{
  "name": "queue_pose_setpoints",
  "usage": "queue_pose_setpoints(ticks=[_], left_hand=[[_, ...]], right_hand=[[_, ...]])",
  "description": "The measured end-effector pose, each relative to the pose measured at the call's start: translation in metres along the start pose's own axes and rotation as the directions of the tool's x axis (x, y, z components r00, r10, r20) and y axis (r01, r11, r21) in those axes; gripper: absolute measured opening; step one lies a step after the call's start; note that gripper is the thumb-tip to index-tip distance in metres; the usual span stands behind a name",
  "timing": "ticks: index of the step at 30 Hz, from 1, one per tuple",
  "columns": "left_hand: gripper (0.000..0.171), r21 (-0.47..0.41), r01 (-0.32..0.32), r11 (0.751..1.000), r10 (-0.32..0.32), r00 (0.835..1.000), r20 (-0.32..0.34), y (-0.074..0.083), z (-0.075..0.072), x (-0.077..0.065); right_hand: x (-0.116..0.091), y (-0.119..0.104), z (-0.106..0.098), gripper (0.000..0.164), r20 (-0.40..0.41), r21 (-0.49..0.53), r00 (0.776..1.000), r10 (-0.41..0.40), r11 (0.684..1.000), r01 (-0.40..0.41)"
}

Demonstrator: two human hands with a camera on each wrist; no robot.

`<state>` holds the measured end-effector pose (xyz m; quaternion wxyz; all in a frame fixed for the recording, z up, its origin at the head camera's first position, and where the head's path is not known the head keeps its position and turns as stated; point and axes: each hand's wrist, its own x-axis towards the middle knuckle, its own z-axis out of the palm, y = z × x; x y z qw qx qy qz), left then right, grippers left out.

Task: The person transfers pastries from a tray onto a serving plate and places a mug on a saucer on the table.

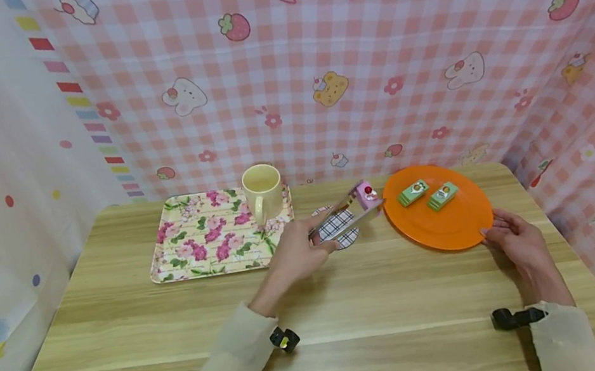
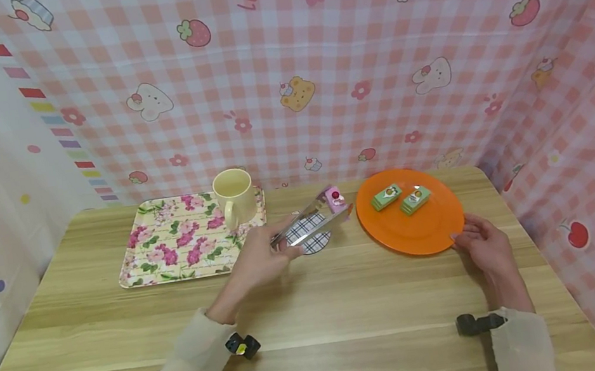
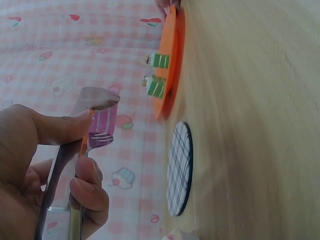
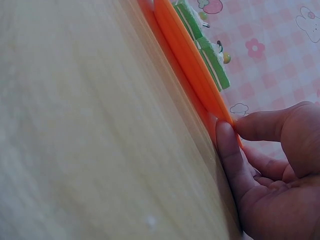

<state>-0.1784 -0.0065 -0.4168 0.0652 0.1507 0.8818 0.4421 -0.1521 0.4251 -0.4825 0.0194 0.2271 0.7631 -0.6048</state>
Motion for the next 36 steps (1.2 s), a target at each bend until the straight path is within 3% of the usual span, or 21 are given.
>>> queue_pose_setpoints(ticks=[20,36], left_hand=[[0.068,0.026,0.000,1.000,-0.003,0.996,0.086,0.021,0.047,0.019],[0.068,0.052,0.002,0.999,-0.008,0.994,0.109,0.024,0.077,0.029]], right_hand=[[-0.002,0.000,0.001,0.078,-0.004,0.052,1.000,-0.010,0.999,0.010],[0.001,0.003,0.000,0.079,-0.005,0.057,1.000,-0.017,0.998,0.018]])
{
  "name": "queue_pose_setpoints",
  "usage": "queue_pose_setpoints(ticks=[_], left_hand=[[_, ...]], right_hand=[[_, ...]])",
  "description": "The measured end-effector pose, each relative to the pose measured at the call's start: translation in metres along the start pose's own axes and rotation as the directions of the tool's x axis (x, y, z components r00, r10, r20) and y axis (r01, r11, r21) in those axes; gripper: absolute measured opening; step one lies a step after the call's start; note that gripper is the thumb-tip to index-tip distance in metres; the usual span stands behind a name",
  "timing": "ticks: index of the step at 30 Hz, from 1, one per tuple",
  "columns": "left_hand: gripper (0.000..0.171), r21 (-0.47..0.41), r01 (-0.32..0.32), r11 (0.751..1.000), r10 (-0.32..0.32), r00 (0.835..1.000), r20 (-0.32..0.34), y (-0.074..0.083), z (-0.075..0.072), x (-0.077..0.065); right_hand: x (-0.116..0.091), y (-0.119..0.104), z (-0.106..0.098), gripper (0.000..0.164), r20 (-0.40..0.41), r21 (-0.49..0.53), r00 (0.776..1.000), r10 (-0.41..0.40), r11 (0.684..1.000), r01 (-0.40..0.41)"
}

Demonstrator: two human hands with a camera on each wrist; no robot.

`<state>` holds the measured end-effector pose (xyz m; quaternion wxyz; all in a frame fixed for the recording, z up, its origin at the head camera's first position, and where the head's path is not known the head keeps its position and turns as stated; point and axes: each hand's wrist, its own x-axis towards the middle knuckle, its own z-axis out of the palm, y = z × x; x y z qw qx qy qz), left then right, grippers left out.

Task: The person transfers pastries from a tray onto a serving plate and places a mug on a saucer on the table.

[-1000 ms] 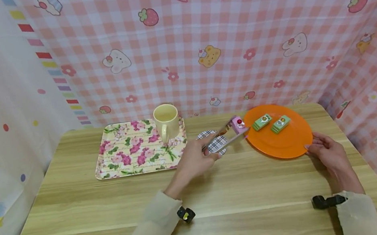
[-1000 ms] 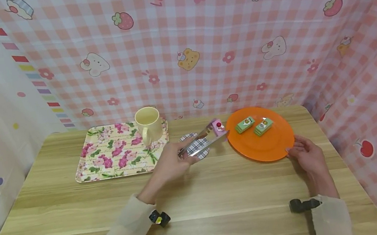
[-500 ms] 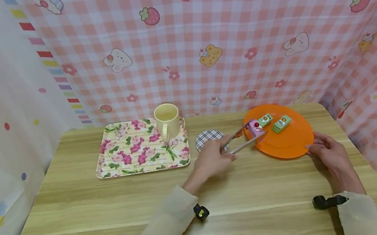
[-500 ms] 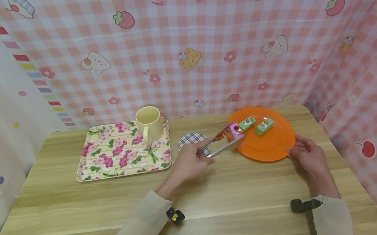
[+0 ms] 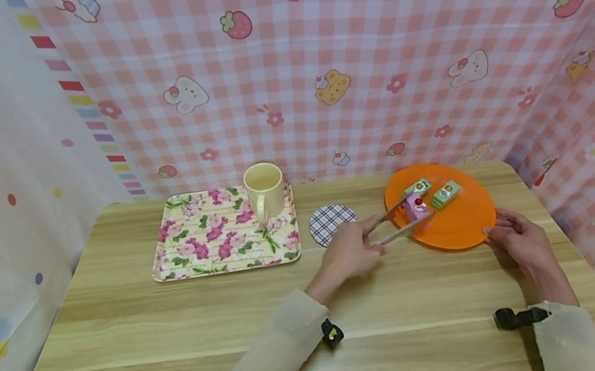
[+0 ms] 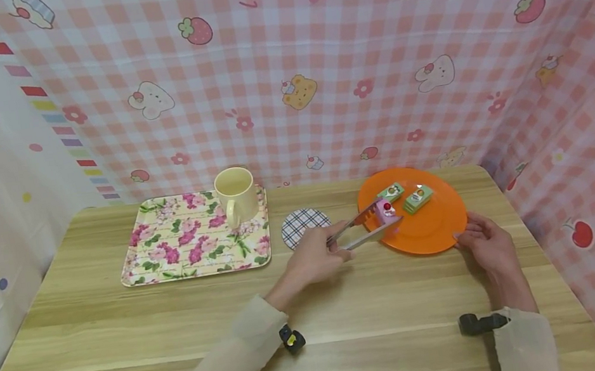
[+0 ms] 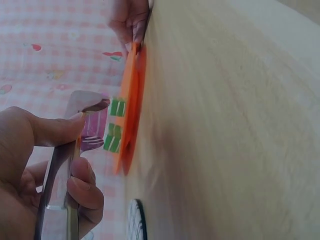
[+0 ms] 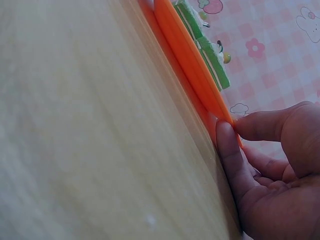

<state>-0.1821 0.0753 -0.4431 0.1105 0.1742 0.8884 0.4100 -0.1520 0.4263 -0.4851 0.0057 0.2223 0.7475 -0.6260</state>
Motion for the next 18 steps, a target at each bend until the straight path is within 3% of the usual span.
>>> queue_pose_setpoints(ticks=[12,18], left_hand=[[0.068,0.007,0.029,1.000,-0.029,0.999,0.032,0.008,0.017,0.009],[0.066,0.021,0.001,1.000,-0.002,1.000,0.028,0.012,0.022,0.013]], right_hand=[[-0.002,-0.001,0.001,0.077,-0.011,0.023,1.000,0.008,1.000,-0.008],[-0.002,-0.003,0.002,0.077,-0.008,-0.013,1.000,0.012,1.000,-0.012]])
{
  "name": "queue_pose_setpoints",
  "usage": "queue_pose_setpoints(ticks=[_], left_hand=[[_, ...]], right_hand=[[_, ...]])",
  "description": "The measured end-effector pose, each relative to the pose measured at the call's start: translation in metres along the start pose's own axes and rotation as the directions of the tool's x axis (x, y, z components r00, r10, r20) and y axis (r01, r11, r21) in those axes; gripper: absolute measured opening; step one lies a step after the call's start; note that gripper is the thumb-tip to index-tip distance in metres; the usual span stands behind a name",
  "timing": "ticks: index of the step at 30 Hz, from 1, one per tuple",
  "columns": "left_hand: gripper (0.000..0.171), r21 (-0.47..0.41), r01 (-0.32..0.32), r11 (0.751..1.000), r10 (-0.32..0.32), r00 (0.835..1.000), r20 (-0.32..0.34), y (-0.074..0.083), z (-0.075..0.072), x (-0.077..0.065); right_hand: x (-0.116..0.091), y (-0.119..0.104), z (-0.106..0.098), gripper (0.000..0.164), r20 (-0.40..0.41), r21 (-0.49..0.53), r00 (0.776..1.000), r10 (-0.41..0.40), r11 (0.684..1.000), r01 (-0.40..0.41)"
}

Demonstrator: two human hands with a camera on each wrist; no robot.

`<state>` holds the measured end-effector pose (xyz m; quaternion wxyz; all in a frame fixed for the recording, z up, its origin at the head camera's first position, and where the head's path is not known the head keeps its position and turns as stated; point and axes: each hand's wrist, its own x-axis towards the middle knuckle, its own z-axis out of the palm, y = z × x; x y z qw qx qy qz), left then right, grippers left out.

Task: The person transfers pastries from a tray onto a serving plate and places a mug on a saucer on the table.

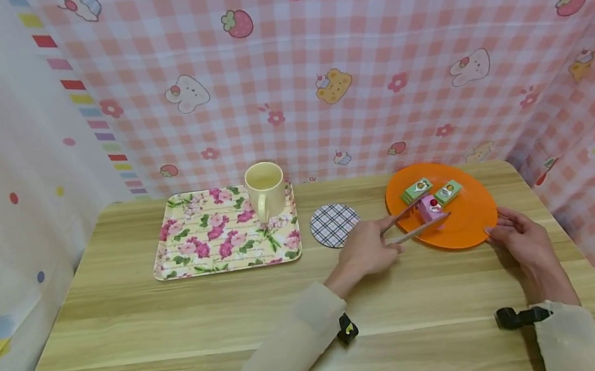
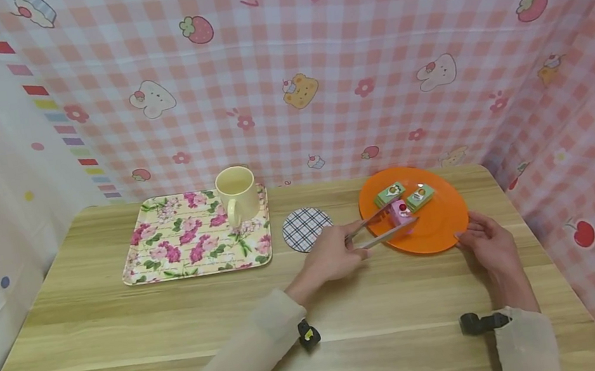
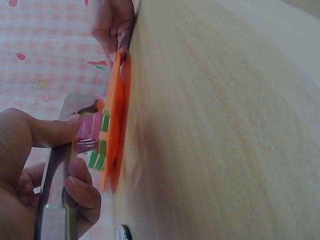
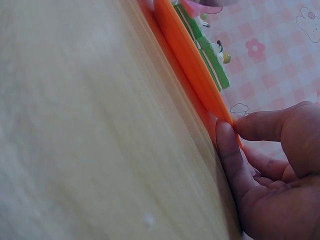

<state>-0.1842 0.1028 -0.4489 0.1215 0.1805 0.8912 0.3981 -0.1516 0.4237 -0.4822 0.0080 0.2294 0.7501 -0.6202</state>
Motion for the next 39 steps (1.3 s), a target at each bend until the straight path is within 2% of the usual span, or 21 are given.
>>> queue_pose_setpoints(ticks=[7,14,21,30,39], left_hand=[[0.067,0.015,0.006,1.000,-0.006,1.000,0.005,0.004,0.004,0.006],[0.063,0.068,-0.012,0.998,0.011,1.000,0.008,0.007,0.007,0.013],[0.064,0.092,0.002,0.996,-0.003,1.000,0.012,0.008,0.011,0.017],[0.064,0.091,0.029,0.995,-0.029,1.000,0.002,0.009,0.013,0.020],[0.067,0.070,0.065,0.995,-0.067,0.997,0.025,0.011,0.014,0.021]], right_hand=[[0.000,0.000,-0.001,0.077,0.007,-0.002,1.000,-0.006,1.000,0.006],[0.000,0.000,-0.001,0.077,0.006,-0.006,1.000,-0.006,1.000,0.006],[0.002,0.001,-0.001,0.077,0.007,0.015,1.000,-0.009,1.000,0.009],[0.003,0.000,-0.001,0.077,0.009,-0.046,1.000,-0.008,0.999,0.008],[0.001,0.001,-0.001,0.076,0.010,-0.036,1.000,-0.010,0.999,0.010]])
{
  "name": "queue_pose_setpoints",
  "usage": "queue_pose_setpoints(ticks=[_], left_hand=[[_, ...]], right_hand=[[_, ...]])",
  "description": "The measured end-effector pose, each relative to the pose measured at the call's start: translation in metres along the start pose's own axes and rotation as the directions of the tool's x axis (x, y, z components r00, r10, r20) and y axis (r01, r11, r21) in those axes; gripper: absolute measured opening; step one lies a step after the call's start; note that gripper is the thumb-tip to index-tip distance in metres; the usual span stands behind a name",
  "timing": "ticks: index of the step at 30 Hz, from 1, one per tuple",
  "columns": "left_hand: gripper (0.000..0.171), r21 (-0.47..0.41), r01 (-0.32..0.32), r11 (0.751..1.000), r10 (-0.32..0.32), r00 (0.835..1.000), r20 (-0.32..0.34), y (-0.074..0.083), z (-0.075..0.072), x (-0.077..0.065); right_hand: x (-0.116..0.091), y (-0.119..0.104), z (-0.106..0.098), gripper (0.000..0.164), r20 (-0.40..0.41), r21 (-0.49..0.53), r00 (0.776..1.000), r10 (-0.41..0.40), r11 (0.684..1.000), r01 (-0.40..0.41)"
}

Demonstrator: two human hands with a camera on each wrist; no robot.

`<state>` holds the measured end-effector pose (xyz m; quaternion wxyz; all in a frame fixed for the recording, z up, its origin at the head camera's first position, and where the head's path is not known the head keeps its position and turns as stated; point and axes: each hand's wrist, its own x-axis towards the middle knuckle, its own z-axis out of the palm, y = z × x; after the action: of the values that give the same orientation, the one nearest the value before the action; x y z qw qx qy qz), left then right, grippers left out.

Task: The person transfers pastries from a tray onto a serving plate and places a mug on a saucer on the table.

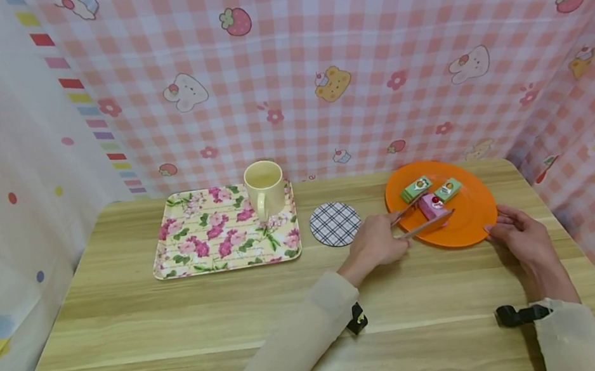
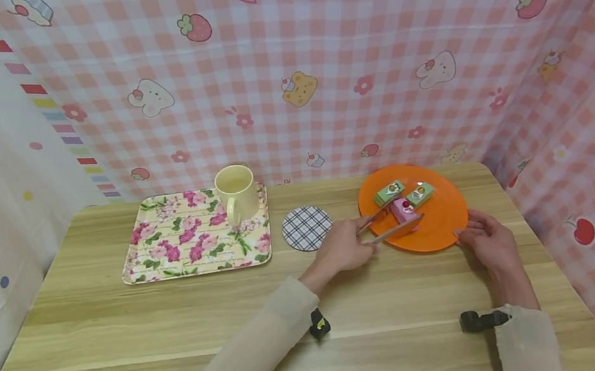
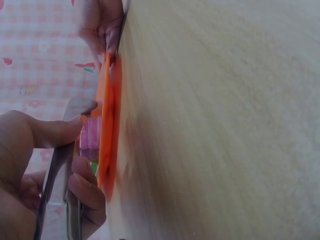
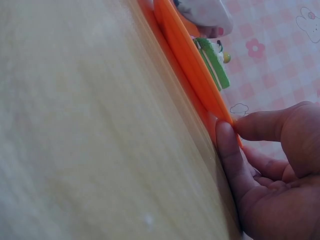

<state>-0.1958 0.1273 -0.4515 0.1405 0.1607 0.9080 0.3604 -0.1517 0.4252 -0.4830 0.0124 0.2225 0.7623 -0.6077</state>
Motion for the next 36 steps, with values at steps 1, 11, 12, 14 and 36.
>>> queue_pose_setpoints(ticks=[1,11,12,14,36], left_hand=[[0.068,0.001,-0.001,1.000,0.001,1.000,0.000,0.000,0.000,0.000],[0.071,0.004,0.000,1.000,0.000,1.000,0.000,-0.001,0.000,0.001],[0.071,0.004,0.001,1.000,-0.001,1.000,0.001,-0.001,0.000,0.001],[0.071,0.000,-0.001,1.000,0.001,1.000,-0.002,-0.001,0.000,0.001],[0.070,-0.042,-0.075,0.996,0.073,0.996,-0.046,-0.006,-0.009,-0.014]], right_hand=[[0.000,0.000,0.000,0.076,-0.001,0.001,1.000,-0.001,1.000,0.001],[-0.001,0.001,0.001,0.076,-0.009,0.026,1.000,-0.004,1.000,0.004],[-0.001,0.001,0.001,0.076,-0.010,0.026,1.000,-0.002,1.000,0.003],[-0.001,0.001,0.001,0.076,-0.010,0.019,1.000,-0.002,1.000,0.002],[0.000,0.000,0.002,0.075,-0.018,-0.013,1.000,-0.007,1.000,0.007]])
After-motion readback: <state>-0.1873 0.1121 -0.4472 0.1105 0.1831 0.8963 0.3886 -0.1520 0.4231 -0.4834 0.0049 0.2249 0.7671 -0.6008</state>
